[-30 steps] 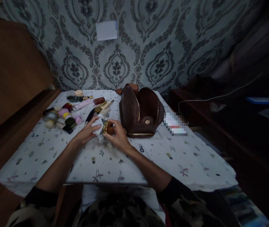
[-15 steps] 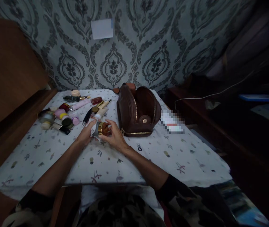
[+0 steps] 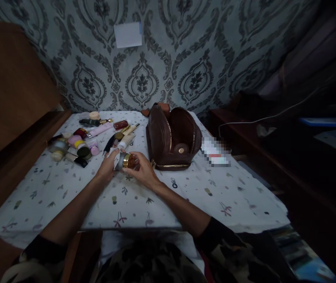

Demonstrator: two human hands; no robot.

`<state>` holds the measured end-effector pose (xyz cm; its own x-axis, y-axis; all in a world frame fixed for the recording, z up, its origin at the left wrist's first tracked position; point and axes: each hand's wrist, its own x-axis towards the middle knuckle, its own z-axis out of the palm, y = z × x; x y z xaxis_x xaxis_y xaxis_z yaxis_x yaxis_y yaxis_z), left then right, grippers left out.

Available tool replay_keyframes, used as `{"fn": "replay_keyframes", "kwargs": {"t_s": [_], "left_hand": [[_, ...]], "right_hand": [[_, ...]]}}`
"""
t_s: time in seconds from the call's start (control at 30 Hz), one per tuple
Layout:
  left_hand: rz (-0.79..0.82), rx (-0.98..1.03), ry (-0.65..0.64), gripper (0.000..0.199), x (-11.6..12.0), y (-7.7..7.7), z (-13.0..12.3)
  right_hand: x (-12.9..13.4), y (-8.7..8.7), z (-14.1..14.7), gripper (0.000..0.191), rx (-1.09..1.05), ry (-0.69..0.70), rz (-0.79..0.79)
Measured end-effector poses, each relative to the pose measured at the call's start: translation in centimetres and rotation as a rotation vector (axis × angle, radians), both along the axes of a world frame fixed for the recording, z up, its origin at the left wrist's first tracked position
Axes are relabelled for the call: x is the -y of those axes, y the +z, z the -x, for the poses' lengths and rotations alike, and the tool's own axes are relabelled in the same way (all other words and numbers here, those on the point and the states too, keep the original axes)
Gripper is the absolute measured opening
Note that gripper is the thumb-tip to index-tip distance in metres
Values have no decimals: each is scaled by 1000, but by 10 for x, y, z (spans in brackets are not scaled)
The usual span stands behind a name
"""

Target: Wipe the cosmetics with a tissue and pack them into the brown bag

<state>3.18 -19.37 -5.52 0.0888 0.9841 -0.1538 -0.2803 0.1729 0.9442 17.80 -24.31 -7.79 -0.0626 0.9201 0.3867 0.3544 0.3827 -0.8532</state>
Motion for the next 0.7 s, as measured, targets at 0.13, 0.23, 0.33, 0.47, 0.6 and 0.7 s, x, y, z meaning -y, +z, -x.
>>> {"fn": "replay_keyframes", "kwargs": {"t_s": [0.13,0.23,0.33,0.47,0.6,0.7], "left_hand": [[-13,66,-130,28,-1,1,5],[-9,78,-220,36,1,3,9],[30,25,-239,46,4,5,12],[49,-9,-164,52,6,5,11],[23,22,-63,48,7,6,6],[-25,53,-43,43,8,7,2]], "right_hand": [[-1,-3,-1,57,-17,-3,-37],[-2,-4,-3,61,-34,17,-67],[-1,-2,-5,66,-42,65,-79],[1,3,-5,66,-64,120,-97],[2,4,-4,66,-37,108,-78],[2,2,-2,71,-24,48,-13]]}}
